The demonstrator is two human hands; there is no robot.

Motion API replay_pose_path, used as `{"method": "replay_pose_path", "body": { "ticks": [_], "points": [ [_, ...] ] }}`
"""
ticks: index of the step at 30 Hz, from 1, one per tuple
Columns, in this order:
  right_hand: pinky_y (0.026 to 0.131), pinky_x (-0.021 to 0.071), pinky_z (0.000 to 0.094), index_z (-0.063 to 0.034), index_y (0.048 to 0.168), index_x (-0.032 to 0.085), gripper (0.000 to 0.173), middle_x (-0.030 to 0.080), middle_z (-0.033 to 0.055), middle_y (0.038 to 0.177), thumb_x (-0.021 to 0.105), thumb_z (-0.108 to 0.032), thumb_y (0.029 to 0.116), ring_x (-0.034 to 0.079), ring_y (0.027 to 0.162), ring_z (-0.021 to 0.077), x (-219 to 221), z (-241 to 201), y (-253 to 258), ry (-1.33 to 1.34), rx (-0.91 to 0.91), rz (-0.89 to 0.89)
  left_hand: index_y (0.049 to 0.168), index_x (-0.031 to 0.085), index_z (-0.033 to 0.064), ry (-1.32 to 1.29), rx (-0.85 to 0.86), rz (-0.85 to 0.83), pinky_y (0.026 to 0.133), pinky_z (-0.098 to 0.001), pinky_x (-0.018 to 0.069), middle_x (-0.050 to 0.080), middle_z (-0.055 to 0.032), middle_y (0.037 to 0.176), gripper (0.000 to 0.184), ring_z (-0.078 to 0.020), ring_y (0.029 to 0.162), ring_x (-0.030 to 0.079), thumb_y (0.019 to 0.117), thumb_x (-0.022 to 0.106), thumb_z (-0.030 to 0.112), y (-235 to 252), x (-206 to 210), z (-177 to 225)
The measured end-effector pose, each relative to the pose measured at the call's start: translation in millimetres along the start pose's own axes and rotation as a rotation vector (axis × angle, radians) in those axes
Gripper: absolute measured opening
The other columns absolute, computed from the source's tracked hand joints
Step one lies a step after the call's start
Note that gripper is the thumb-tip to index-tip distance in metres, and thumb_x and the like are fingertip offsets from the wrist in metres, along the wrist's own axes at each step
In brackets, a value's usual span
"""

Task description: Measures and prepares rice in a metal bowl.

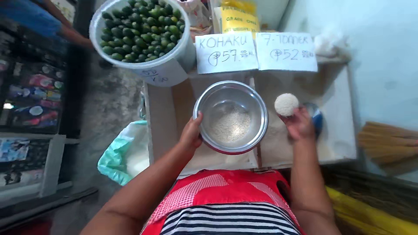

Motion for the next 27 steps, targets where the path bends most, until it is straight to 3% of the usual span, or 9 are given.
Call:
{"method": "replay_pose_path", "body": {
  "ticks": [3, 5, 8, 11, 14, 18, 21, 24, 27],
  "points": [
    [0.088, 0.0609, 0.0366, -0.0118, 0.135, 0.049, 0.044, 0.062, 0.0007, 0.119, 0.063, -0.009, 0.0942, 0.067, 0.102, 0.0137, 58.8, -24.6, -40.7, -0.381, -0.184, -0.129, 0.149, 0.042, 0.0145, -0.001, -0.006, -0.037, 0.084, -0.0452, 0.0602, 0.068, -0.0137, 0.120, 0.051, -0.0256, 0.102, 0.071, 0.1080, 0.045, 0.045, -15.2, -18.1, 1.6],
    [0.093, 0.0583, 0.0324, -0.0043, 0.136, 0.054, 0.051, 0.058, 0.0059, 0.137, 0.073, -0.012, 0.0902, 0.063, 0.115, 0.0123, 96.6, -29.9, -70.2, -0.727, -0.367, -0.212, 0.148, 0.042, 0.0140, -0.002, -0.010, -0.052, 0.084, -0.0448, 0.0600, 0.068, -0.0134, 0.120, 0.053, -0.0255, 0.102, 0.070, 0.1072, 0.046, 0.048, -27.7, -32.6, 3.2],
    [0.106, 0.0509, 0.0447, -0.0001, 0.124, 0.067, 0.039, 0.056, 0.0231, 0.144, 0.073, -0.021, 0.0920, 0.058, 0.131, 0.0322, 141.7, -19.4, -101.6, -1.208, -0.861, -0.407, 0.150, 0.041, 0.0150, -0.031, -0.026, -0.055, 0.088, -0.0453, 0.0582, 0.066, -0.0136, 0.125, 0.054, -0.0257, 0.107, 0.068, 0.1075, 0.045, 0.048, -49.0, -54.7, 9.4],
    [0.107, 0.0474, 0.0520, -0.0109, 0.120, 0.074, 0.026, 0.065, 0.0186, 0.136, 0.064, -0.021, 0.0986, 0.057, 0.130, 0.0398, 177.3, -4.6, -128.6, -1.431, -1.246, -0.541, 0.150, 0.041, 0.0147, -0.126, -0.045, -0.027, 0.089, -0.0467, 0.0577, 0.065, -0.0139, 0.126, 0.052, -0.0263, 0.109, 0.068, 0.1082, 0.044, 0.046, -61.1, -77.3, 11.5],
    [0.108, 0.0449, 0.0533, -0.0166, 0.121, 0.074, 0.024, 0.065, 0.0140, 0.138, 0.061, -0.018, 0.1006, 0.055, 0.133, 0.0386, 200.1, 11.8, -144.2, -1.426, -1.347, -0.683, 0.151, 0.040, 0.0156, -0.161, -0.026, -0.009, 0.091, -0.0476, 0.0572, 0.064, -0.0144, 0.128, 0.052, -0.0269, 0.111, 0.067, 0.1081, 0.045, 0.045, -71.9, -106.9, 6.4],
    [0.111, 0.0463, 0.0453, -0.0014, 0.127, 0.067, 0.039, 0.058, 0.0212, 0.142, 0.069, -0.023, 0.0948, 0.054, 0.134, 0.0317, 227.8, 5.6, -146.9, -1.184, -1.008, -0.767, 0.151, 0.041, 0.0148, -0.178, 0.003, 0.037, 0.091, -0.0506, 0.0565, 0.063, -0.0160, 0.130, 0.053, -0.0294, 0.113, 0.066, 0.1073, 0.047, 0.045, -84.1, -150.0, 1.6],
    [0.097, 0.0568, 0.0318, -0.0028, 0.140, 0.048, 0.051, 0.058, 0.0053, 0.134, 0.066, -0.014, 0.0938, 0.063, 0.115, 0.0112, 240.8, -2.6, -142.8, -0.783, -0.449, -0.667, 0.152, 0.040, 0.0159, -0.263, -0.004, 0.067, 0.093, -0.0521, 0.0561, 0.063, -0.0158, 0.132, 0.055, -0.0303, 0.115, 0.065, 0.1067, 0.048, 0.046, -92.9, -180.7, -0.8],
    [0.089, 0.0588, 0.0351, -0.0094, 0.138, 0.050, 0.044, 0.066, 0.0037, 0.122, 0.059, -0.019, 0.0958, 0.068, 0.103, 0.0159, 243.8, 5.3, -133.0, -0.612, -0.122, -0.651, 0.145, 0.047, 0.0136, -0.335, 0.051, 0.064, 0.087, -0.0489, 0.0590, 0.068, -0.0153, 0.122, 0.053, -0.0285, 0.106, 0.069, 0.1052, 0.051, 0.048, -95.5, -203.6, -4.9],
    [0.087, 0.0609, 0.0352, 0.0000, 0.134, 0.053, 0.049, 0.069, 0.0090, 0.120, 0.064, -0.021, 0.0908, 0.070, 0.102, 0.0191, 257.8, 31.4, -131.4, -0.691, 0.002, -0.793, 0.147, 0.044, 0.0081, -0.355, 0.123, 0.029, 0.089, -0.0465, 0.0592, 0.067, -0.0169, 0.122, 0.050, -0.0267, 0.106, 0.069, 0.1089, 0.047, 0.040, -100.8, -216.8, 5.1]
  ]
}}
Point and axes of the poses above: each hand's wrist, its own y-axis towards the middle knuckle, its own x-axis out of the palm, z = x × y, the point moved 2 cm from there along y, towards the middle knuckle
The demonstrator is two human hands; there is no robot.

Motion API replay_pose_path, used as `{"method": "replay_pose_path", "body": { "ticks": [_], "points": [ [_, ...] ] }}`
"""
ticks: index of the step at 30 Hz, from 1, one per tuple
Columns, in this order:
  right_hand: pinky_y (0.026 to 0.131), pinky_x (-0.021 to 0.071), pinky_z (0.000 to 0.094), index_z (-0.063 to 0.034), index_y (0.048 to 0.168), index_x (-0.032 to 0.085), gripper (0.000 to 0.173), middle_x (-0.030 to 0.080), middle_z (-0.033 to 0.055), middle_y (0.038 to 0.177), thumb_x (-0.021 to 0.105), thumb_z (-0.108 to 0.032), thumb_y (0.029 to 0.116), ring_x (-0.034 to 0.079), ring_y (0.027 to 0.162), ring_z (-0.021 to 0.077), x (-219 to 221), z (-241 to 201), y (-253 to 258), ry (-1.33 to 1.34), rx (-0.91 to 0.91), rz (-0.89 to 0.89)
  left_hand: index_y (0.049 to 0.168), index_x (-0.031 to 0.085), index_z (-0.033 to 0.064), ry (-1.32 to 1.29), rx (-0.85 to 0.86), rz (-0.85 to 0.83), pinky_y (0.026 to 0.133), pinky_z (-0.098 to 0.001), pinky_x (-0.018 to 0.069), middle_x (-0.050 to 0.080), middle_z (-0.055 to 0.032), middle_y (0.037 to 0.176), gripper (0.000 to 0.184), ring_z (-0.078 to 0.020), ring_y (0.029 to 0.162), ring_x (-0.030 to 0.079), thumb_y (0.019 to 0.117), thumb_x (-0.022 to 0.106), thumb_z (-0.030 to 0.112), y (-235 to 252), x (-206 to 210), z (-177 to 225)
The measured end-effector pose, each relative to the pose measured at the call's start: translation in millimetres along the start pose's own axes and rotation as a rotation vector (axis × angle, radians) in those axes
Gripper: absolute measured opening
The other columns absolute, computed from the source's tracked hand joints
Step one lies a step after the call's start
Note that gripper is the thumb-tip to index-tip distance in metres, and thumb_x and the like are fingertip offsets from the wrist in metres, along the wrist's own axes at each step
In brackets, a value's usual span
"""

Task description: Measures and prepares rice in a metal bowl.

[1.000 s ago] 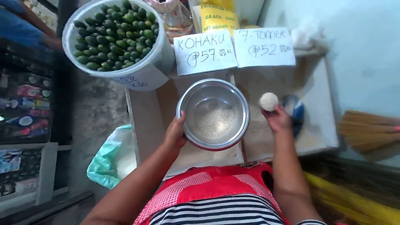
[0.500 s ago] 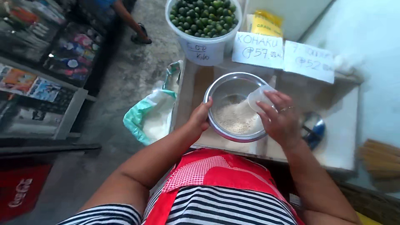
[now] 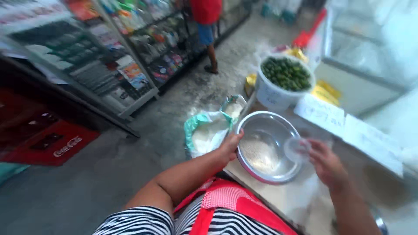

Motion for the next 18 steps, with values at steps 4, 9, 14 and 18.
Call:
{"method": "replay_pose_path", "body": {
  "ticks": [4, 9, 14, 18],
  "points": [
    [0.080, 0.0618, 0.0350, -0.0037, 0.131, 0.054, 0.052, 0.072, 0.0072, 0.114, 0.065, -0.032, 0.0891, 0.071, 0.097, 0.0178, 18.6, 6.3, 10.3, 0.091, 0.093, -0.046, 0.153, 0.038, 0.0132, 0.027, 0.007, 0.003, 0.094, -0.0516, 0.0558, 0.063, -0.0194, 0.130, 0.055, -0.0306, 0.114, 0.066, 0.1084, 0.048, 0.042, -8.3, -11.2, 9.3],
    [0.079, 0.0629, 0.0358, -0.0077, 0.122, 0.063, 0.055, 0.075, 0.0089, 0.109, 0.079, -0.040, 0.0808, 0.073, 0.093, 0.0199, 25.0, -5.8, 7.0, 0.196, 0.082, -0.148, 0.155, 0.035, 0.0130, 0.104, -0.044, -0.031, 0.091, -0.0530, 0.0558, 0.062, -0.0209, 0.130, 0.059, -0.0327, 0.113, 0.066, 0.1069, 0.051, 0.042, -25.6, -37.5, 14.9],
    [0.077, 0.0619, 0.0305, -0.0054, 0.124, 0.060, 0.039, 0.075, 0.0035, 0.110, 0.065, -0.021, 0.0888, 0.073, 0.090, 0.0144, 38.6, -16.6, 3.3, 0.101, 0.002, -0.089, 0.156, 0.030, 0.0159, 0.161, -0.070, -0.079, 0.084, -0.0504, 0.0580, 0.063, -0.0200, 0.124, 0.062, -0.0311, 0.105, 0.068, 0.1027, 0.062, 0.023, -64.8, -51.2, 5.0],
    [0.083, 0.0598, 0.0260, 0.0007, 0.127, 0.059, 0.045, 0.073, 0.0010, 0.109, 0.065, -0.018, 0.0864, 0.071, 0.092, 0.0088, 62.4, -29.9, 13.9, -0.144, -0.080, -0.119, 0.154, 0.035, 0.0143, 0.207, -0.058, -0.119, 0.088, -0.0485, 0.0567, 0.062, -0.0188, 0.127, 0.059, -0.0290, 0.108, 0.067, 0.1031, 0.062, 0.025, -66.8, -57.6, 3.5]
  ]
}}
Point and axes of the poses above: each hand's wrist, its own y-axis towards the middle knuckle, its own x-axis out of the palm, z = x × y, the point moved 2 cm from there along y, towards the middle knuckle
